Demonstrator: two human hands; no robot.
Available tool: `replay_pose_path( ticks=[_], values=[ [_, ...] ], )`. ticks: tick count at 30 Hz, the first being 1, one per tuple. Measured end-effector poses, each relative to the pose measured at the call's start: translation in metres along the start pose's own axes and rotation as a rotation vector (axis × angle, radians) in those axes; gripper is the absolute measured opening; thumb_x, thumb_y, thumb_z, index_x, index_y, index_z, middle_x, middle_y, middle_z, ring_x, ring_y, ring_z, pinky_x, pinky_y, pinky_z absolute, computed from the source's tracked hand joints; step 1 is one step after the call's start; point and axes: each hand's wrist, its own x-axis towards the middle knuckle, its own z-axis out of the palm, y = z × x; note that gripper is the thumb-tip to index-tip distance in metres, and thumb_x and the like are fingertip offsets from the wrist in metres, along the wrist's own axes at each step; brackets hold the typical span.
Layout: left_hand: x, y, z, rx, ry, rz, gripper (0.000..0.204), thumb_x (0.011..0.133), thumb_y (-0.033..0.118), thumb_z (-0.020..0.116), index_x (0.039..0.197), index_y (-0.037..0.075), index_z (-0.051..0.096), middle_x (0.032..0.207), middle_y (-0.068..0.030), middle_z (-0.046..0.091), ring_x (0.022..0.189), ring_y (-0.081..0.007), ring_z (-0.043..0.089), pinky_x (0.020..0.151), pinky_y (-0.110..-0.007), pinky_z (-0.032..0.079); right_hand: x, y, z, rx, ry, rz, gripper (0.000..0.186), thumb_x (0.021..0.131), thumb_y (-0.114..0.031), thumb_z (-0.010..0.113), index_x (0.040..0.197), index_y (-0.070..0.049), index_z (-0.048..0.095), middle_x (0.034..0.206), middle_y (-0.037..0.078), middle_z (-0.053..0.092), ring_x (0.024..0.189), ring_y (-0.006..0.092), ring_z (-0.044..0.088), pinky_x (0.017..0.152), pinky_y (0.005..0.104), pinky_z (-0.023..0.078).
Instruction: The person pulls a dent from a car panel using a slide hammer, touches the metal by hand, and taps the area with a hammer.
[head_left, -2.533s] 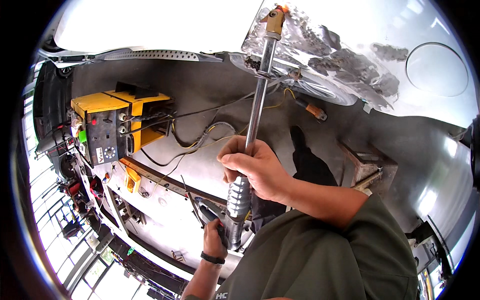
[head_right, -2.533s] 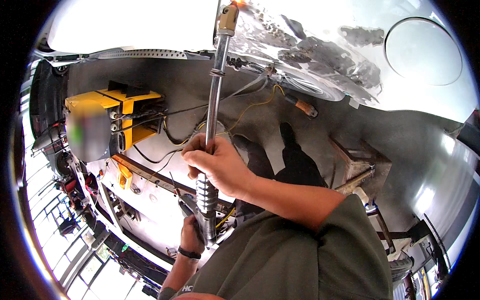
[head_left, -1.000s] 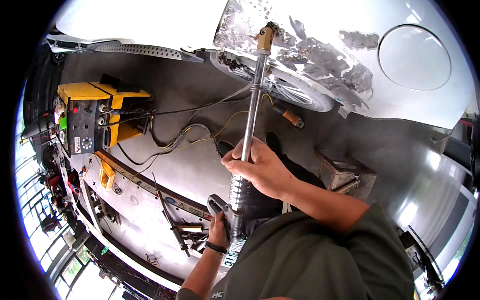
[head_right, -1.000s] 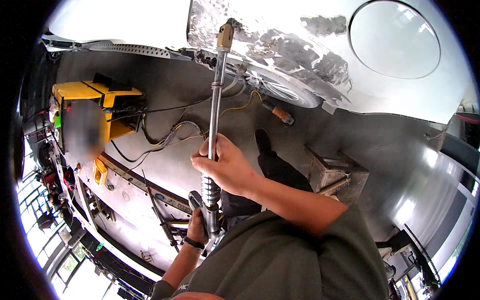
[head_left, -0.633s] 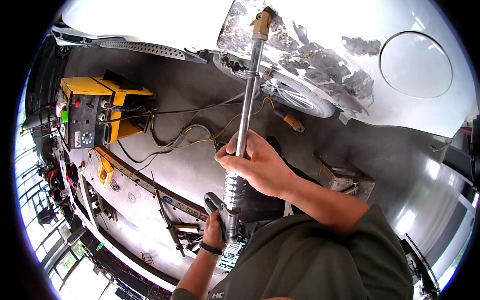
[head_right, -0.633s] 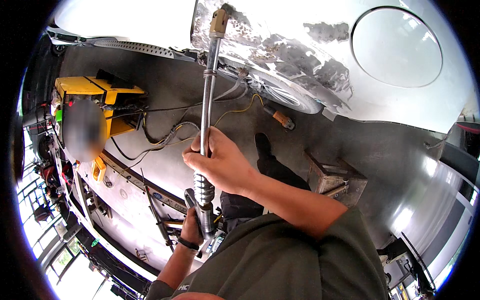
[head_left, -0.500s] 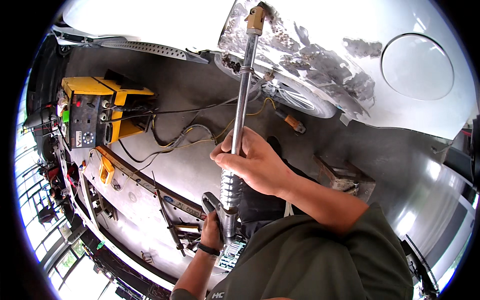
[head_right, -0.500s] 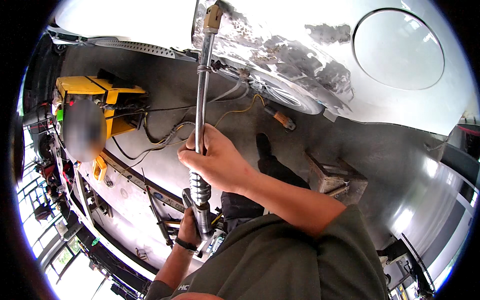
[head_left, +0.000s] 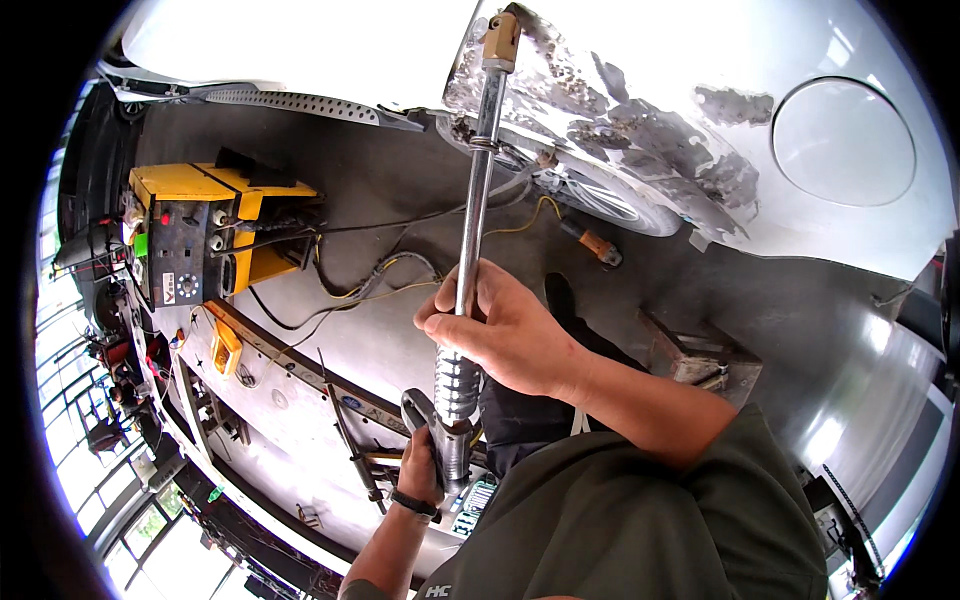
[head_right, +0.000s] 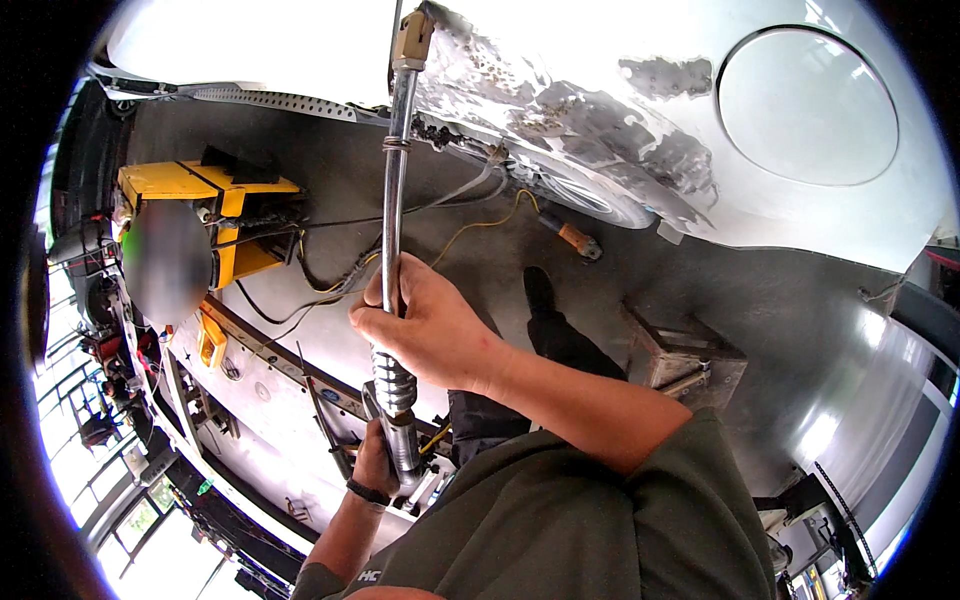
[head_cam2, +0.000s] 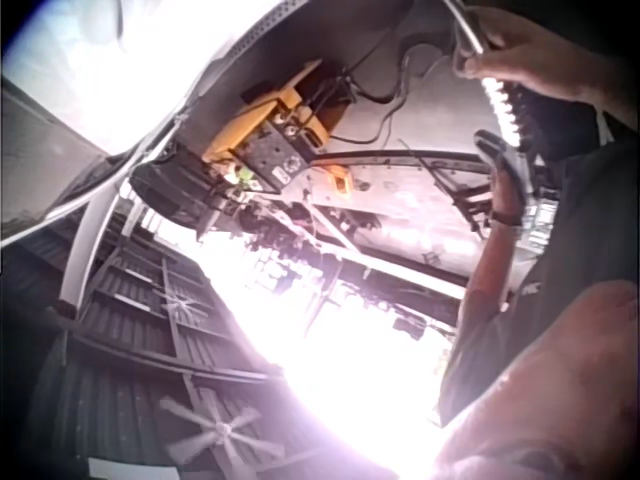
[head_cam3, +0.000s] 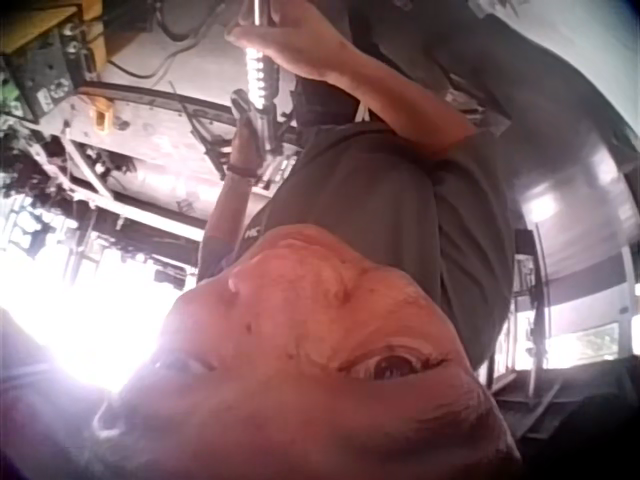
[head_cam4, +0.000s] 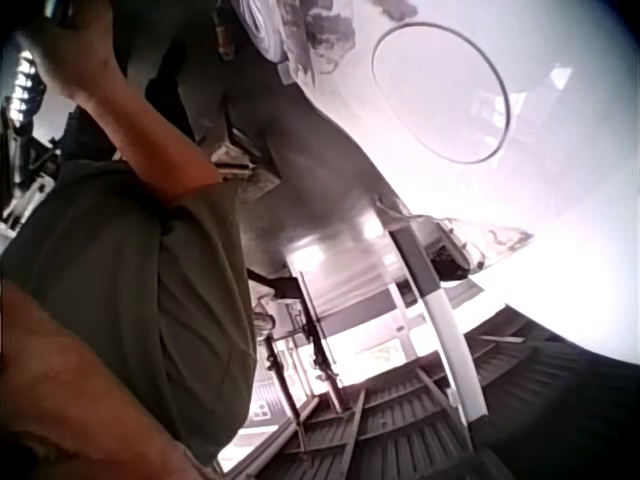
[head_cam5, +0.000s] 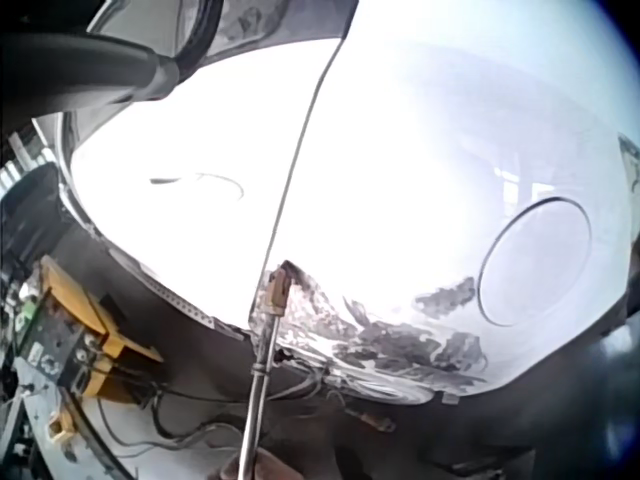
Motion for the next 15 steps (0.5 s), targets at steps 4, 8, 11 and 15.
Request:
replay_pose_path(
  ticks=[4, 8, 11, 15],
  values=[
    [-0.007, 0.012, 0.001, 0.137, 0.065, -0.008, 0.046, 0.107, 0.037, 0.041, 0.124, 0.001, 0.065, 0.105, -0.0105, 0.073, 0.091, -0.0185, 0.071, 0.082, -0.032, 0.058, 0.003, 0.001, 0.004, -0.014, 0.016, 0.009, 0.020, 0.094, -0.012, 0.069, 0.096, -0.007, 0.050, 0.084, 0.002, 0.058, 0.077, 0.0091, 0.055, 0.072, 0.0289, 0.048],
    [-0.009, 0.023, -0.006, 0.326, 0.027, -0.001, 0.045, 0.106, 0.035, 0.039, 0.122, 0.002, 0.065, 0.101, -0.0098, 0.074, 0.089, -0.0189, 0.072, 0.080, -0.033, 0.058, 0.005, -0.001, 0.006, -0.073, 0.006, -0.012, 0.019, 0.096, -0.015, 0.070, 0.098, -0.006, 0.053, 0.082, 0.002, 0.058, 0.076, 0.0089, 0.055, 0.071, 0.0286, 0.048],
    [-0.021, 0.039, 0.017, -0.088, 0.027, -0.081, 0.043, 0.105, 0.041, 0.044, 0.116, 0.005, 0.066, 0.092, -0.0064, 0.073, 0.079, -0.0190, 0.071, 0.074, -0.033, 0.060, 0.010, 0.017, 0.011, 0.067, 0.027, -0.073, 0.016, 0.100, -0.014, 0.068, 0.099, -0.007, 0.054, 0.097, 0.009, 0.070, 0.084, 0.0087, 0.060, 0.069, 0.0258, 0.047],
    [-0.014, 0.031, -0.011, -0.010, 0.032, -0.046, 0.048, 0.105, 0.044, 0.039, 0.118, 0.006, 0.066, 0.093, -0.0075, 0.073, 0.081, -0.0208, 0.073, 0.076, -0.036, 0.062, 0.017, 0.033, 0.025, 0.121, 0.068, -0.118, 0.019, 0.102, -0.018, 0.068, 0.096, -0.007, 0.053, 0.086, 0.008, 0.069, 0.075, 0.0111, 0.062, 0.064, 0.0277, 0.049]
  ],
)
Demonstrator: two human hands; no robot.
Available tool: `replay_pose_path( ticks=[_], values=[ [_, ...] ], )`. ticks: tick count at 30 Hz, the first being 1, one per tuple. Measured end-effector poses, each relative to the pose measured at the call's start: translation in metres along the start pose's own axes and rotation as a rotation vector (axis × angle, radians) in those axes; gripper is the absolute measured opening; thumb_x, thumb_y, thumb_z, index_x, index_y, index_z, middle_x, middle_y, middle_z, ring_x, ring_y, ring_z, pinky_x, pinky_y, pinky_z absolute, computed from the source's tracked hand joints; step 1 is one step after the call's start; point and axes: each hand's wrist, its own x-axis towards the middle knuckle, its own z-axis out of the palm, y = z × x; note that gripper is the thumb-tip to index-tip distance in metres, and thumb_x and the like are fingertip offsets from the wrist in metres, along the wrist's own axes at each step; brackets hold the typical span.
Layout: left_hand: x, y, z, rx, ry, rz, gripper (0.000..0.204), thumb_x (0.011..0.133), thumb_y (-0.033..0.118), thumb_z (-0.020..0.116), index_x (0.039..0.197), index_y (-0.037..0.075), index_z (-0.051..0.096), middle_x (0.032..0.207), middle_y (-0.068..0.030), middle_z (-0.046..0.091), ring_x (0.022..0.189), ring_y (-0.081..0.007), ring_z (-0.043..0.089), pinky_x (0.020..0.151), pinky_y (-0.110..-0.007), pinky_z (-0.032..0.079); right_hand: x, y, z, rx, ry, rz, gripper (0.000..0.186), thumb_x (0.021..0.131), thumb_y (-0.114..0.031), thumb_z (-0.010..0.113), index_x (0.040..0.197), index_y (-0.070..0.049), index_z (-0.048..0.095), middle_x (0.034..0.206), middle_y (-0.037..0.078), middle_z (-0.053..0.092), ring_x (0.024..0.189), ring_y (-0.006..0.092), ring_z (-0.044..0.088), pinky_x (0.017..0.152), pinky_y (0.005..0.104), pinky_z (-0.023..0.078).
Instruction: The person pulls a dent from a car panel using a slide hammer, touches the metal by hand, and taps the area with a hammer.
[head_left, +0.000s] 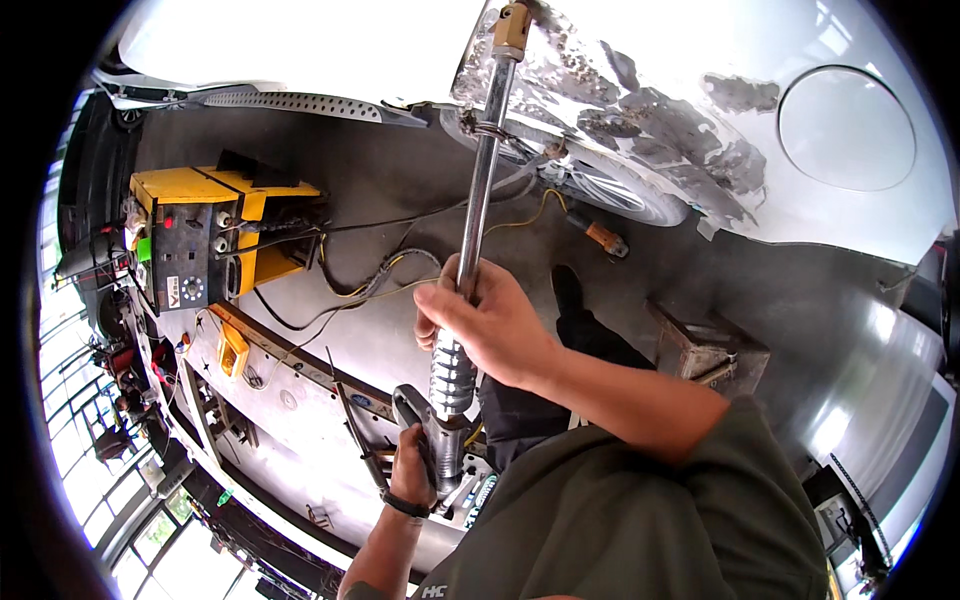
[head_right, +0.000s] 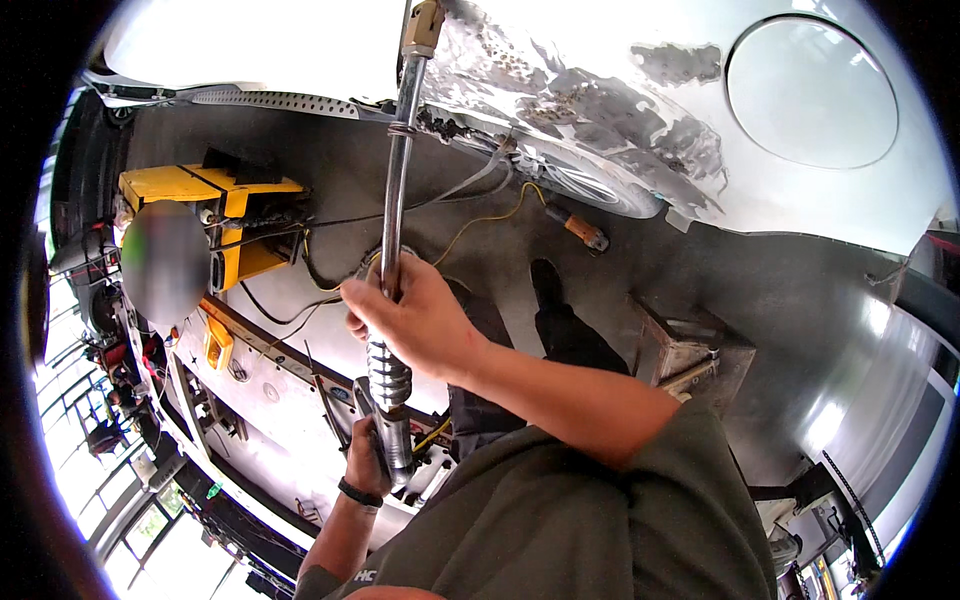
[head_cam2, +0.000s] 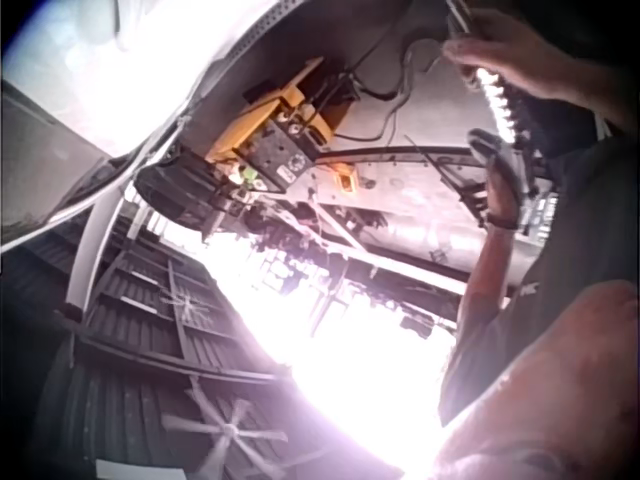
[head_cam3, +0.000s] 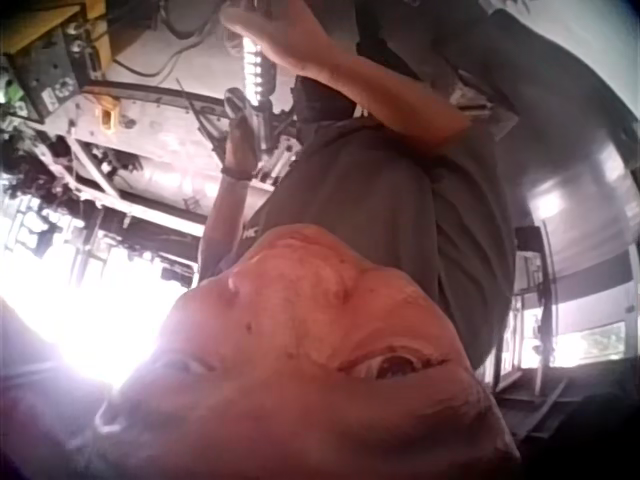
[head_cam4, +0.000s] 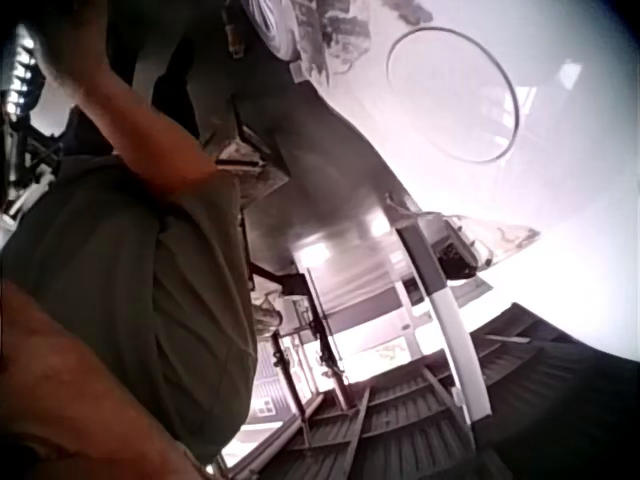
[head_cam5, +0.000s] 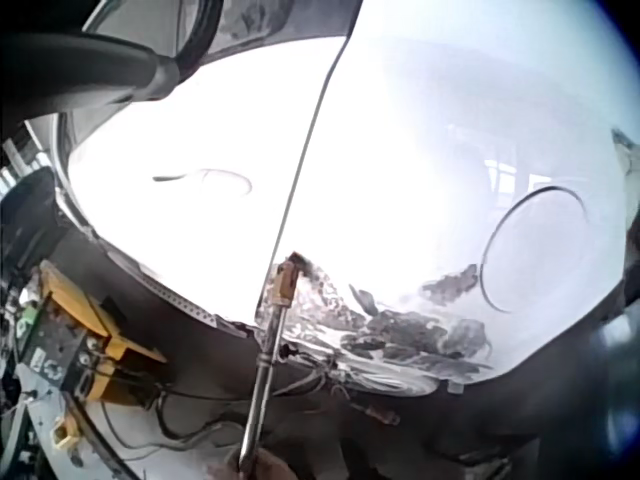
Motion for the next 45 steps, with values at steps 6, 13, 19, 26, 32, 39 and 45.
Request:
replay_pose_path(
  ticks=[6, 13, 19, 26, 32, 39, 45],
  values=[
    [-0.002, -0.008, -0.027, -0.003, -0.002, 0.038, 0.047, 0.107, 0.040, 0.038, 0.119, 0.002, 0.064, 0.101, -0.0112, 0.072, 0.085, -0.0206, 0.072, 0.077, -0.035, 0.060, 0.057, -0.061, -0.012, 0.120, -0.043, 0.017, 0.035, 0.097, -0.038, 0.069, 0.102, -0.004, 0.059, 0.071, 0.009, 0.064, 0.059, 0.0195, 0.065, 0.061, 0.0364, 0.058],
    [-0.034, 0.019, -0.028, 0.029, 0.016, 0.016, 0.057, 0.104, 0.050, 0.036, 0.123, 0.006, 0.066, 0.104, -0.0108, 0.076, 0.084, -0.0215, 0.074, 0.075, -0.035, 0.061, -0.005, 0.021, 0.022, 0.347, -0.078, -0.106, 0.019, 0.102, -0.019, 0.065, 0.110, -0.004, 0.059, 0.075, 0.006, 0.061, 0.068, 0.0159, 0.065, 0.065, 0.0331, 0.054],
    [-0.037, -0.014, -0.072, -0.026, 0.082, -0.016, 0.053, 0.105, 0.044, 0.041, 0.129, 0.002, 0.061, 0.117, -0.0112, 0.073, 0.106, -0.0241, 0.072, 0.098, -0.039, 0.056, -0.028, 0.063, 0.027, 0.272, -0.065, 0.174, 0.017, 0.098, -0.017, 0.065, 0.098, 0.000, 0.061, 0.077, 0.005, 0.060, 0.071, 0.0135, 0.062, 0.070, 0.0297, 0.052],
    [-0.013, -0.002, -0.030, -0.102, -0.115, 0.003, 0.047, 0.108, 0.037, 0.037, 0.125, 0.002, 0.063, 0.114, -0.0122, 0.073, 0.102, -0.0246, 0.073, 0.097, -0.041, 0.056, -0.006, 0.012, 0.010, 0.105, -0.047, 0.084, 0.017, 0.096, -0.016, 0.066, 0.097, 0.000, 0.060, 0.078, 0.006, 0.061, 0.070, 0.0147, 0.063, 0.067, 0.0314, 0.052],
    [-0.007, 0.002, -0.031, -0.067, -0.107, 0.039, 0.047, 0.108, 0.036, 0.037, 0.128, 0.002, 0.062, 0.113, -0.0135, 0.073, 0.102, -0.0256, 0.073, 0.096, -0.039, 0.057, 0.005, -0.003, 0.009, 0.155, -0.056, 0.074, 0.016, 0.095, -0.014, 0.067, 0.096, 0.000, 0.060, 0.078, 0.005, 0.060, 0.070, 0.0150, 0.063, 0.067, 0.0316, 0.052],
    [-0.006, -0.008, -0.026, -0.118, -0.036, -0.019, 0.042, 0.106, 0.035, 0.046, 0.122, 0.001, 0.065, 0.109, -0.0116, 0.074, 0.097, -0.0238, 0.073, 0.088, -0.039, 0.059, -0.002, 0.006, 0.001, 0.138, -0.049, 0.109, 0.015, 0.095, -0.014, 0.066, 0.095, -0.001, 0.059, 0.079, 0.006, 0.060, 0.070, 0.0151, 0.062, 0.067, 0.0323, 0.051],
    [0.003, -0.035, -0.043, 0.011, -0.066, -0.045, 0.053, 0.106, 0.039, 0.038, 0.130, -0.001, 0.063, 0.117, -0.0156, 0.074, 0.099, -0.0260, 0.075, 0.089, -0.039, 0.062, -0.027, 0.009, -0.013, 0.100, 0.032, 0.165, 0.013, 0.098, -0.013, 0.065, 0.096, -0.001, 0.060, 0.079, 0.004, 0.061, 0.073, 0.0125, 0.061, 0.074, 0.0325, 0.054]
  ],
)
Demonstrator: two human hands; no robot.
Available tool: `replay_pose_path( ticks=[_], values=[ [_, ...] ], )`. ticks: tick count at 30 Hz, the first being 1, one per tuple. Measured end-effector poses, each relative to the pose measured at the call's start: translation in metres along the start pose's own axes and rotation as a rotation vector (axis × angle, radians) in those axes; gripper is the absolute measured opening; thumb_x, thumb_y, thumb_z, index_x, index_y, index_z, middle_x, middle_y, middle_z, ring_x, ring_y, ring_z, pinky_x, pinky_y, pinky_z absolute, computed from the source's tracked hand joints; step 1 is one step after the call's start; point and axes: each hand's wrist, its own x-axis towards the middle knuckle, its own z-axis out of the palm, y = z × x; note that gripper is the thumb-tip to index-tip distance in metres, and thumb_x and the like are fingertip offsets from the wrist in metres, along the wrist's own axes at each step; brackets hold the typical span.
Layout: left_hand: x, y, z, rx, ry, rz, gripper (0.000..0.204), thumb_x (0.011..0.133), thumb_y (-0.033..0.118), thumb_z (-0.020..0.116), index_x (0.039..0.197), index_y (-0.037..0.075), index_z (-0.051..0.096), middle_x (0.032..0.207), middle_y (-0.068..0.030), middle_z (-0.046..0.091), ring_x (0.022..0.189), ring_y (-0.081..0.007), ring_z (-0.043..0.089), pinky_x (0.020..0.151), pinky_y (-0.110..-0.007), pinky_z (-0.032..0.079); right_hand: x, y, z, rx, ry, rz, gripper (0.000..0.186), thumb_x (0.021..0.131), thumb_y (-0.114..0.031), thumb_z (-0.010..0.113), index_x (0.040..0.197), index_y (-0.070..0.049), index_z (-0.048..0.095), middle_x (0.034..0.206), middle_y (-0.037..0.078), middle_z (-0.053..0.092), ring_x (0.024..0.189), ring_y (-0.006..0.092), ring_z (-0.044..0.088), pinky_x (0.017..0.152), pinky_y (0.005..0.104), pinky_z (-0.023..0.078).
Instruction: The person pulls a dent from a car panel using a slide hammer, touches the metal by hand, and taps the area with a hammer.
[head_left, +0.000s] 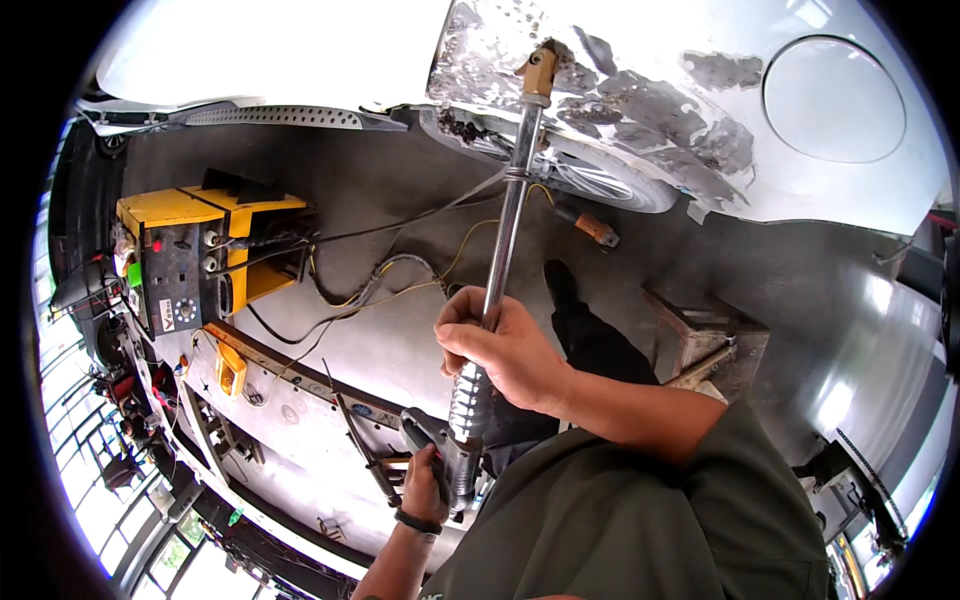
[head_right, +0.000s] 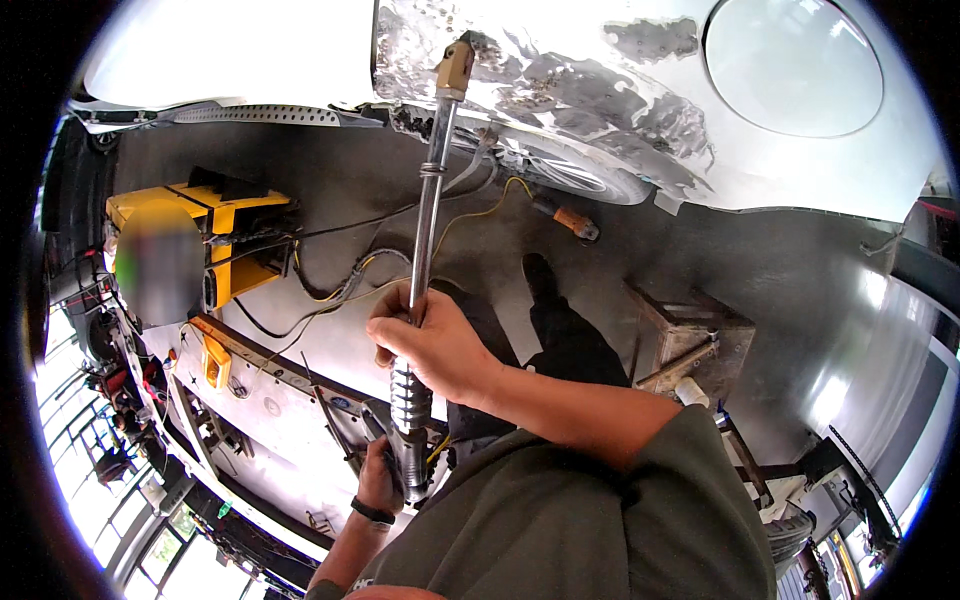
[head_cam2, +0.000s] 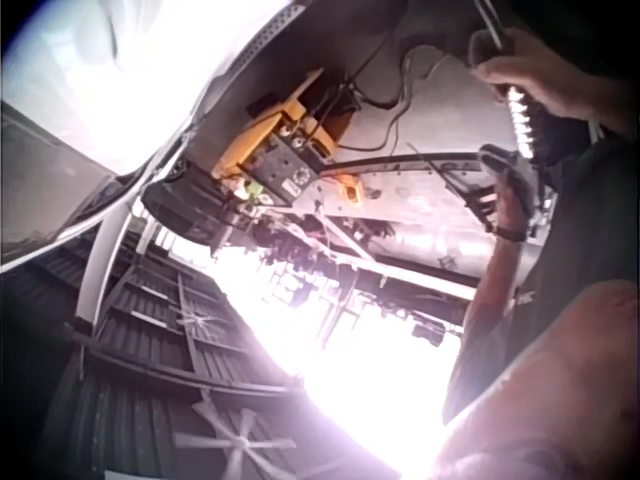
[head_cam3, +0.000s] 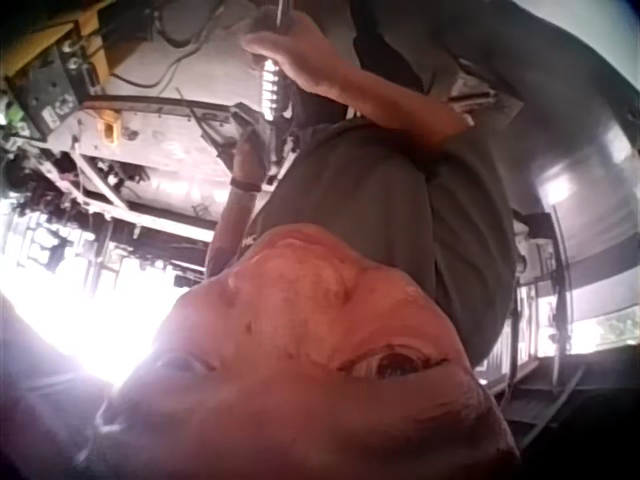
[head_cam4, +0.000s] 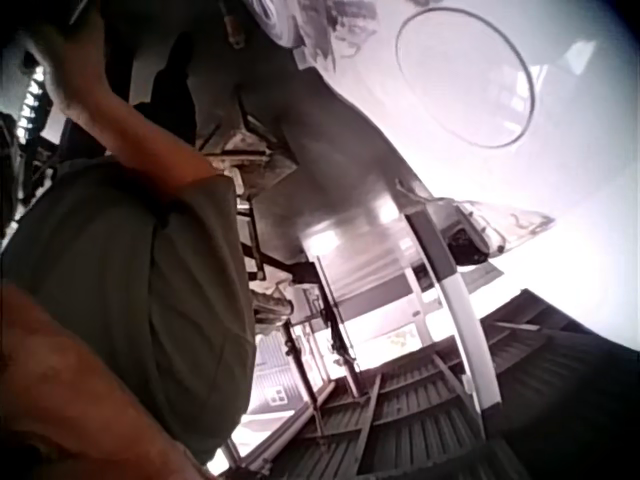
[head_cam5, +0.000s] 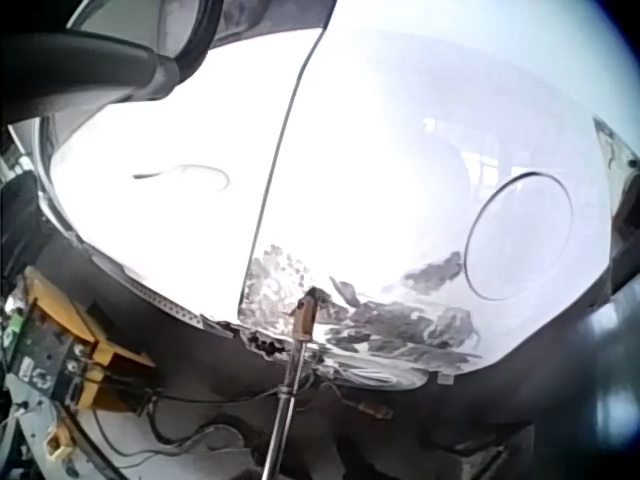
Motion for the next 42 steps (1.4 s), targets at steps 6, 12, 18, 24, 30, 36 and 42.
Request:
replay_pose_path(
  ticks=[6, 12, 18, 24, 30, 36, 42],
  values=[
    [0.001, -0.020, 0.015, -0.075, 0.065, -0.028, 0.034, 0.106, 0.033, 0.051, 0.119, 0.004, 0.063, 0.106, -0.0078, 0.072, 0.096, -0.0206, 0.070, 0.087, -0.036, 0.057, -0.011, 0.005, -0.016, -0.026, 0.018, -0.001, 0.016, 0.096, -0.016, 0.067, 0.099, -0.001, 0.060, 0.082, 0.005, 0.062, 0.074, 0.0142, 0.065, 0.072, 0.0318, 0.054],
    [0.008, -0.044, 0.002, -0.046, 0.092, -0.032, 0.032, 0.106, 0.032, 0.052, 0.117, 0.004, 0.064, 0.105, -0.0075, 0.071, 0.097, -0.0199, 0.069, 0.090, -0.035, 0.054, -0.023, 0.011, -0.029, -0.013, 0.032, 0.005, 0.017, 0.097, -0.017, 0.067, 0.099, -0.001, 0.060, 0.082, 0.005, 0.061, 0.075, 0.0137, 0.065, 0.072, 0.0315, 0.054],
    [0.013, -0.061, 0.012, 0.025, 0.139, 0.001, 0.048, 0.105, 0.038, 0.044, 0.127, 0.001, 0.066, 0.112, -0.0141, 0.075, 0.095, -0.0242, 0.074, 0.087, -0.036, 0.060, -0.029, 0.000, -0.033, -0.054, 0.017, 0.015, 0.010, 0.098, -0.012, 0.065, 0.097, -0.003, 0.061, 0.079, 0.002, 0.062, 0.073, 0.0113, 0.062, 0.074, 0.0318, 0.055],
    [0.004, -0.054, 0.041, -0.060, 0.152, -0.011, 0.035, 0.106, 0.032, 0.050, 0.115, 0.002, 0.066, 0.103, -0.0083, 0.071, 0.092, -0.0205, 0.069, 0.085, -0.035, 0.055, -0.028, 0.003, -0.039, -0.001, -0.023, 0.031, 0.012, 0.098, -0.013, 0.066, 0.098, -0.002, 0.062, 0.081, 0.003, 0.062, 0.073, 0.0115, 0.062, 0.074, 0.0321, 0.055],
    [0.002, -0.049, 0.041, -0.143, 0.075, -0.081, 0.041, 0.105, 0.037, 0.046, 0.119, 0.004, 0.066, 0.110, -0.0088, 0.073, 0.098, -0.0206, 0.071, 0.091, -0.036, 0.055, -0.023, -0.002, -0.040, 0.030, -0.017, 0.024, 0.018, 0.096, -0.012, 0.066, 0.106, 0.002, 0.062, 0.081, 0.006, 0.063, 0.069, 0.0149, 0.063, 0.071, 0.0341, 0.056],
    [0.015, -0.057, 0.023, -0.088, -0.003, -0.022, 0.045, 0.105, 0.039, 0.046, 0.126, 0.003, 0.064, 0.115, -0.0089, 0.073, 0.103, -0.0212, 0.071, 0.094, -0.037, 0.055, 0.000, -0.040, -0.045, 0.020, 0.069, -0.121, 0.036, 0.095, -0.016, 0.065, 0.124, 0.003, 0.056, 0.074, 0.008, 0.062, 0.063, 0.0185, 0.063, 0.063, 0.0349, 0.055],
    [0.038, -0.057, 0.014, -0.172, -0.017, -0.108, 0.042, 0.104, 0.038, 0.048, 0.121, 0.004, 0.065, 0.115, -0.0100, 0.073, 0.102, -0.0236, 0.071, 0.095, -0.039, 0.055, -0.028, 0.025, -0.041, 0.061, 0.071, -0.162, 0.013, 0.097, -0.008, 0.064, 0.104, -0.004, 0.054, 0.082, 0.005, 0.061, 0.073, 0.0126, 0.062, 0.068, 0.0323, 0.053]
  ],
)
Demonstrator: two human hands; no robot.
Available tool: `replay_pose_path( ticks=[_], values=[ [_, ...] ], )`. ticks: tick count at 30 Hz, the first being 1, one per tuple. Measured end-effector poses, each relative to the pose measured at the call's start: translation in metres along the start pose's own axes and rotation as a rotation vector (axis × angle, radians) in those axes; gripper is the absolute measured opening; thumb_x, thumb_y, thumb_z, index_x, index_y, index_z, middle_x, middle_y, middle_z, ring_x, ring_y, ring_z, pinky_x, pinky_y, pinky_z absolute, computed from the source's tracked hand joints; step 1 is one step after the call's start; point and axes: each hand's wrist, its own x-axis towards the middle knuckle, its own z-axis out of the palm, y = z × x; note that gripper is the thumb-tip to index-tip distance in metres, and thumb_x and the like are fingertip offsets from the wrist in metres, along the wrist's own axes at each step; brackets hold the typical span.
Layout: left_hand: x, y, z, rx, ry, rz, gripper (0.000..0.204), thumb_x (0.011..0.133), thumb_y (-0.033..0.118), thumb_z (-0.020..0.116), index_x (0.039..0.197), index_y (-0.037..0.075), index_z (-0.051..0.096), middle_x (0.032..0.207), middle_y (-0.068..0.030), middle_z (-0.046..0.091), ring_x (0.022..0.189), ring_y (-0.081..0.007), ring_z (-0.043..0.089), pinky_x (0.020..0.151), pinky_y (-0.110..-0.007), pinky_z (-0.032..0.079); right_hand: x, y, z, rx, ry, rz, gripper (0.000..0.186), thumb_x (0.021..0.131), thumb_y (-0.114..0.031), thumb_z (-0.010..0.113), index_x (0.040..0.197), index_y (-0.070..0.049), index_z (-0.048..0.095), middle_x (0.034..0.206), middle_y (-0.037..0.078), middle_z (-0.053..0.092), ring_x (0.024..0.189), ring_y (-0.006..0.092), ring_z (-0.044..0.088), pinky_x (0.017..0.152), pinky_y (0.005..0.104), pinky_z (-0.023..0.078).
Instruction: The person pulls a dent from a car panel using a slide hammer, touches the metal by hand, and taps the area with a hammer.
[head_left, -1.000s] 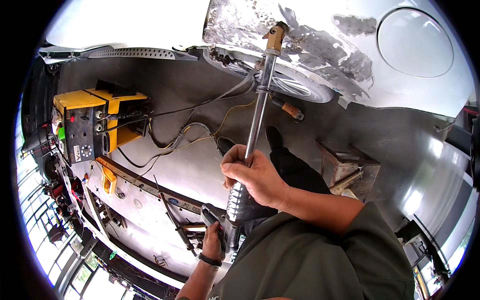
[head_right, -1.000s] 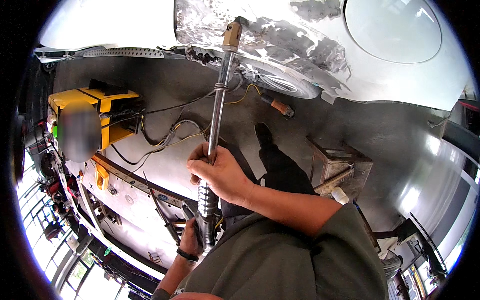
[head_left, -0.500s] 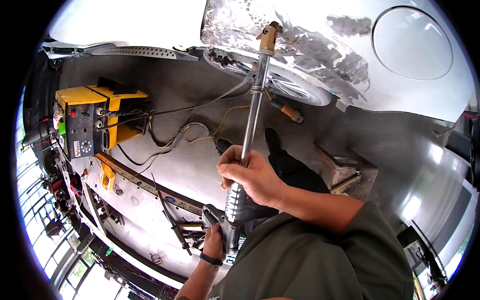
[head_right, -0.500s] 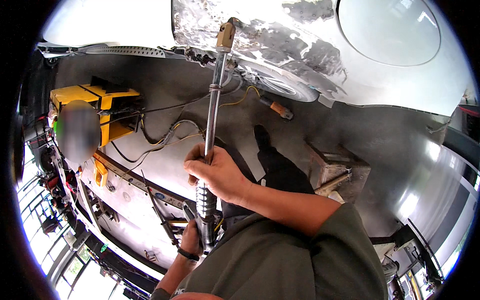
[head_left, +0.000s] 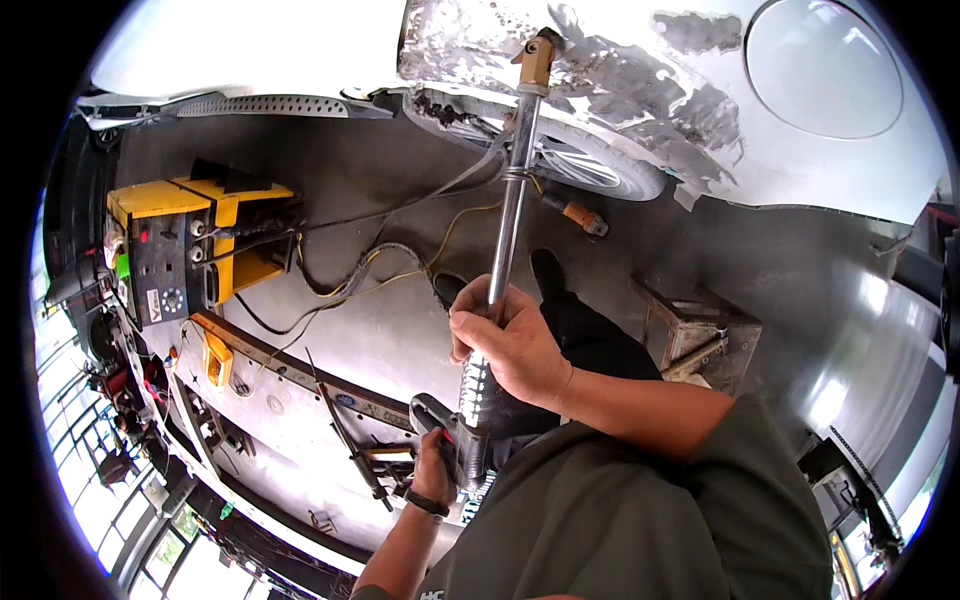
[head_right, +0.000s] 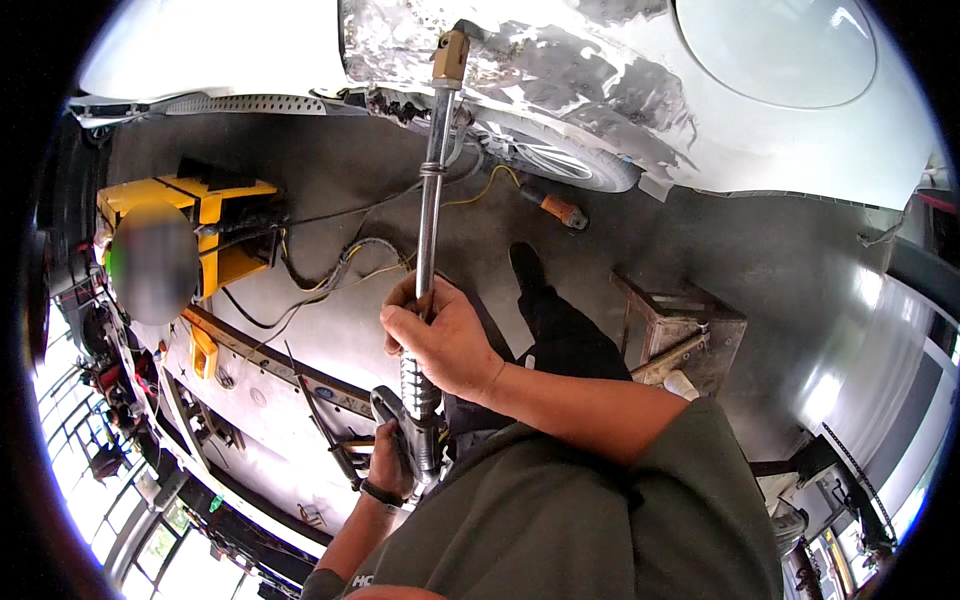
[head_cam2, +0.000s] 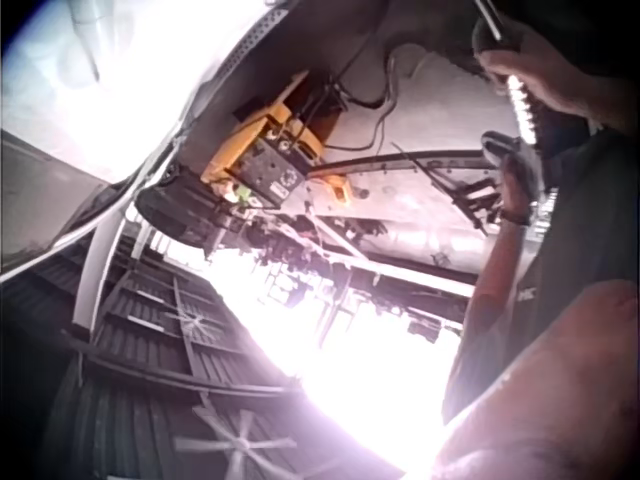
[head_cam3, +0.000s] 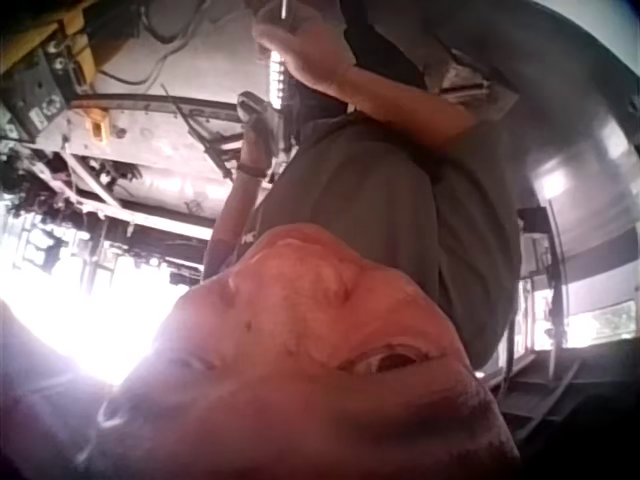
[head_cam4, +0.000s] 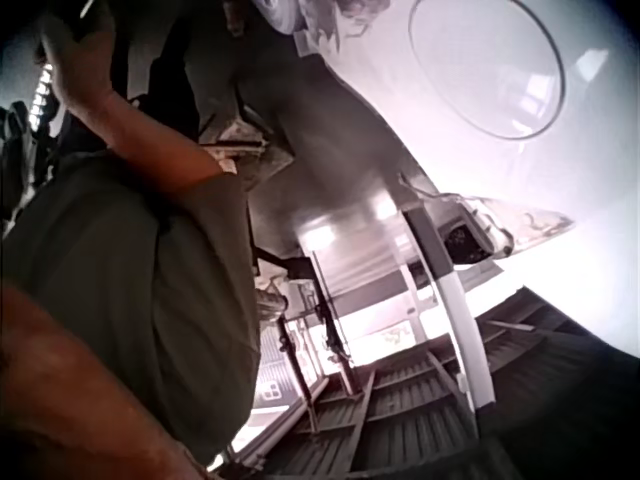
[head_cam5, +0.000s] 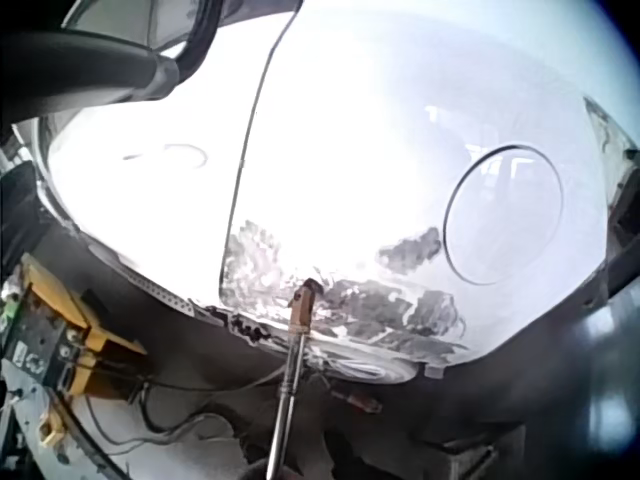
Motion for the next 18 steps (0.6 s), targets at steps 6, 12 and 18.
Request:
replay_pose_path(
  ticks=[6, 12, 18],
  values=[
    [-0.006, 0.013, -0.006, 0.102, 0.345, 0.416, 0.032, 0.104, 0.034, 0.052, 0.111, 0.006, 0.065, 0.099, -0.0069, 0.066, 0.095, -0.0204, 0.066, 0.093, -0.036, 0.052, 0.019, -0.005, -0.003, -0.099, -0.056, 0.046, 0.020, 0.095, -0.010, 0.068, 0.107, -0.003, 0.054, 0.089, 0.004, 0.060, 0.081, 0.0115, 0.061, 0.072, 0.0304, 0.051],
    [0.017, 0.052, -0.038, 0.427, 0.322, 0.641, 0.033, 0.103, 0.039, 0.053, 0.113, 0.009, 0.064, 0.100, -0.0075, 0.070, 0.097, -0.0215, 0.068, 0.091, -0.038, 0.055, 0.031, -0.029, 0.001, -0.325, -0.083, 0.118, 0.036, 0.096, -0.010, 0.070, 0.122, -0.001, 0.048, 0.115, 0.015, 0.064, 0.103, 0.0157, 0.063, 0.088, 0.0334, 0.053],
    [0.007, 0.066, 0.010, 0.294, 0.019, -0.419, 0.059, 0.100, 0.068, 0.048, 0.101, 0.013, 0.069, 0.076, -0.0090, 0.074, 0.063, -0.0242, 0.073, 0.058, -0.040, 0.062, 0.008, -0.035, 0.007, -0.356, -0.087, 0.077, 0.030, 0.096, -0.005, 0.069, 0.114, -0.005, 0.044, 0.109, 0.011, 0.065, 0.094, 0.0134, 0.063, 0.082, 0.0310, 0.052]
  ],
)
